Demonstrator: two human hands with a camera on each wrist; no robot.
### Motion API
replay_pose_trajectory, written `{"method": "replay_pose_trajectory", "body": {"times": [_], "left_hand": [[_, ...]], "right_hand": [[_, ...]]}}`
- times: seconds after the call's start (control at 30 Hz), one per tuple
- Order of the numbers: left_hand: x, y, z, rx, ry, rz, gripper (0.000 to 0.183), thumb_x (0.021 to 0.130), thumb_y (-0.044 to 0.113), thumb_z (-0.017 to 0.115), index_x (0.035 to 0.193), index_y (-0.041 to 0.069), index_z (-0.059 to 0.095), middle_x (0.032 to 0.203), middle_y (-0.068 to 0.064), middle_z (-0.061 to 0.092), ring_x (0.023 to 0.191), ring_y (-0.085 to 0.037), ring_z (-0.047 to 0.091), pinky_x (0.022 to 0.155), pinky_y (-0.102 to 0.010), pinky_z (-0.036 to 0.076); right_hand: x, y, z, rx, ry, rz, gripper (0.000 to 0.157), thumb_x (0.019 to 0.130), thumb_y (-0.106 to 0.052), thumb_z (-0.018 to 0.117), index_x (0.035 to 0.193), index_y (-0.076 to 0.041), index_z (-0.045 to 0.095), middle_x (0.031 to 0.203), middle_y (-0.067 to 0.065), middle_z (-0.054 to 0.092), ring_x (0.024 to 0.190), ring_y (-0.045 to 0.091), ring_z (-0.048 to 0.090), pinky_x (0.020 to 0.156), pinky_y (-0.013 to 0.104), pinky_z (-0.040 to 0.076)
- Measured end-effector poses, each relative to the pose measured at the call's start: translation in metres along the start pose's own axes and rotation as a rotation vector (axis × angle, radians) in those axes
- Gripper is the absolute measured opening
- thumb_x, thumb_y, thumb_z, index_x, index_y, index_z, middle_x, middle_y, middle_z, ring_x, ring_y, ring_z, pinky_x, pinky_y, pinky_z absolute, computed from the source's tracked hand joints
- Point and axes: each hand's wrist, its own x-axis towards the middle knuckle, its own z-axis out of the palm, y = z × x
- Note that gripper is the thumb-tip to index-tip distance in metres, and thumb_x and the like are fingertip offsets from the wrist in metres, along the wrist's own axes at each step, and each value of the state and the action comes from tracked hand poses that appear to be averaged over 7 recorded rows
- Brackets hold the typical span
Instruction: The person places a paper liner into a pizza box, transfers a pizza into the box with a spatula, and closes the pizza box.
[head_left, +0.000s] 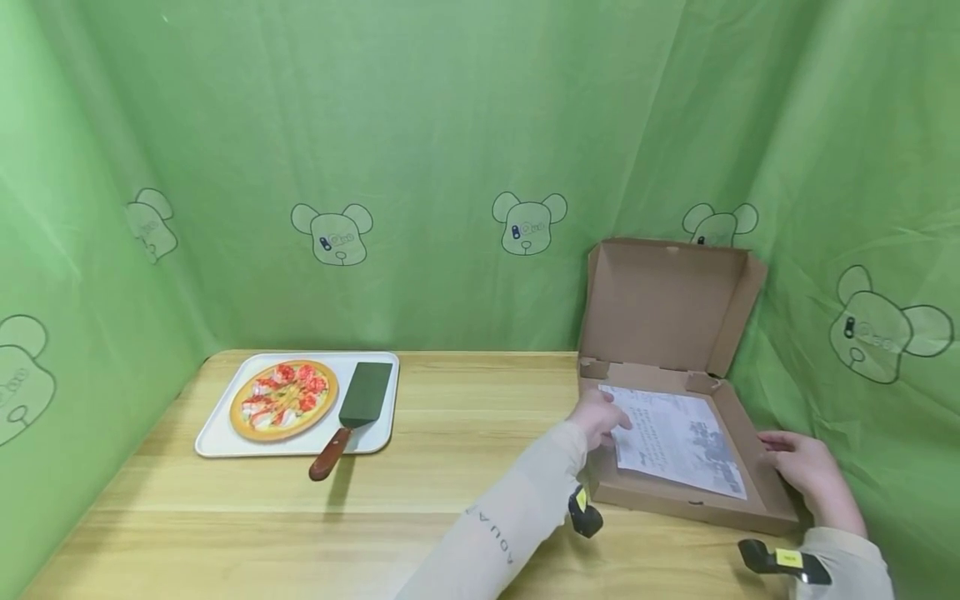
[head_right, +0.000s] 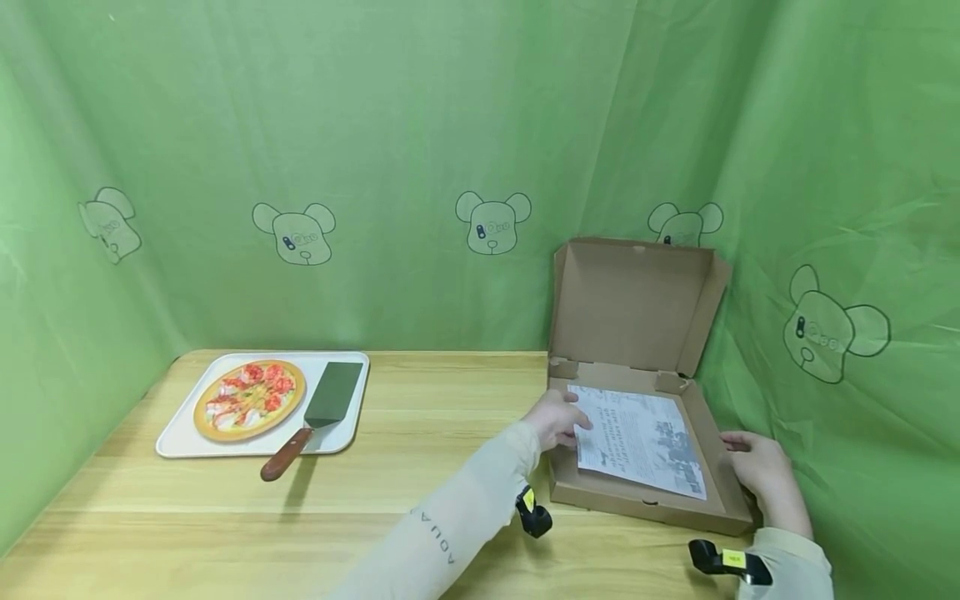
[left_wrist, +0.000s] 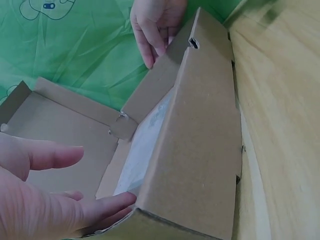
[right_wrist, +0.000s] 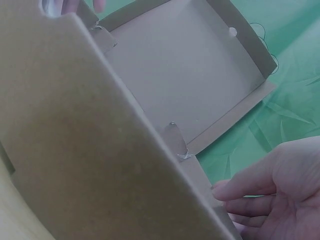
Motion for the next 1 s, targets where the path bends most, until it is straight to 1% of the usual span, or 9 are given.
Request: {"method": "replay_pose_trajectory", "body": {"times": [0.07, 0.1, 0.2, 0.27, 0.33, 0.47, 0.6, 0.77, 1.0], "left_hand": [[0.0, -0.001, 0.0, 0.003, -0.004, 0.005, 0.054, 0.072, -0.021, 0.062, 0.125, -0.008, 0.054, 0.122, -0.026, 0.058, 0.114, -0.043, 0.057, 0.096, -0.059, 0.05], [-0.001, -0.001, -0.001, 0.005, -0.007, 0.007, 0.055, 0.073, -0.02, 0.063, 0.125, -0.007, 0.054, 0.123, -0.025, 0.058, 0.115, -0.042, 0.056, 0.096, -0.058, 0.05], [-0.004, -0.002, -0.004, -0.003, -0.012, 0.009, 0.056, 0.074, -0.017, 0.064, 0.128, -0.004, 0.055, 0.127, -0.024, 0.058, 0.119, -0.041, 0.055, 0.098, -0.057, 0.049], [-0.006, -0.003, -0.007, -0.015, -0.013, 0.012, 0.057, 0.074, -0.015, 0.064, 0.129, -0.002, 0.055, 0.129, -0.023, 0.057, 0.121, -0.042, 0.054, 0.1, -0.057, 0.048], [-0.006, -0.005, -0.01, -0.048, -0.019, 0.02, 0.057, 0.074, -0.015, 0.063, 0.129, -0.001, 0.055, 0.13, -0.024, 0.056, 0.122, -0.045, 0.052, 0.102, -0.058, 0.046], [-0.006, -0.008, -0.017, -0.12, -0.04, 0.039, 0.057, 0.074, -0.014, 0.064, 0.129, -0.001, 0.056, 0.131, -0.027, 0.055, 0.123, -0.048, 0.051, 0.104, -0.059, 0.044], [-0.008, -0.01, -0.024, -0.176, -0.056, 0.046, 0.056, 0.075, -0.01, 0.065, 0.129, 0.002, 0.056, 0.131, -0.027, 0.055, 0.123, -0.05, 0.051, 0.102, -0.058, 0.047], [-0.01, -0.012, -0.033, -0.221, -0.081, 0.05, 0.054, 0.077, -0.004, 0.066, 0.13, 0.003, 0.057, 0.125, -0.023, 0.06, 0.12, -0.049, 0.053, 0.102, -0.057, 0.047], [-0.016, -0.016, -0.05, -0.252, -0.127, 0.078, 0.043, 0.083, 0.001, 0.064, 0.125, 0.005, 0.059, 0.111, -0.014, 0.066, 0.111, -0.038, 0.06, 0.097, -0.054, 0.051]], "right_hand": [[0.0, 0.001, 0.0, -0.004, 0.0, 0.002, 0.05, 0.085, -0.007, 0.064, 0.125, 0.02, 0.049, 0.114, 0.038, 0.06, 0.079, 0.0, 0.05, 0.066, 0.019, 0.042], [0.0, 0.001, 0.0, -0.006, 0.002, 0.004, 0.05, 0.085, -0.007, 0.064, 0.125, 0.02, 0.049, 0.116, 0.039, 0.059, 0.079, 0.005, 0.053, 0.067, 0.021, 0.043], [0.0, 0.0, 0.001, -0.003, 0.0, 0.016, 0.05, 0.087, -0.009, 0.061, 0.126, 0.019, 0.048, 0.122, 0.042, 0.053, 0.089, 0.031, 0.061, 0.072, 0.029, 0.044], [0.0, 0.0, 0.001, 0.004, 0.0, 0.028, 0.05, 0.089, -0.011, 0.06, 0.127, 0.019, 0.047, 0.127, 0.043, 0.049, 0.1, 0.048, 0.057, 0.073, 0.031, 0.045], [0.0, 0.0, 0.001, 0.019, -0.009, 0.038, 0.052, 0.091, -0.014, 0.06, 0.128, 0.019, 0.045, 0.129, 0.044, 0.045, 0.109, 0.056, 0.049, 0.074, 0.035, 0.045], [0.0, 0.0, 0.001, 0.037, -0.017, 0.05, 0.055, 0.092, -0.018, 0.061, 0.129, 0.019, 0.044, 0.131, 0.044, 0.044, 0.11, 0.057, 0.05, 0.073, 0.034, 0.048], [0.0, 0.0, 0.001, 0.06, -0.029, 0.066, 0.058, 0.092, -0.021, 0.061, 0.131, 0.018, 0.042, 0.135, 0.044, 0.039, 0.112, 0.057, 0.048, 0.073, 0.034, 0.047], [-0.001, -0.001, 0.001, 0.072, -0.035, 0.084, 0.06, 0.094, -0.024, 0.059, 0.133, 0.017, 0.04, 0.139, 0.044, 0.033, 0.117, 0.058, 0.043, 0.081, 0.045, 0.046], [-0.002, -0.006, 0.001, 0.076, -0.05, 0.096, 0.06, 0.097, -0.026, 0.055, 0.135, 0.017, 0.037, 0.142, 0.045, 0.027, 0.121, 0.06, 0.037, 0.093, 0.06, 0.041]]}}
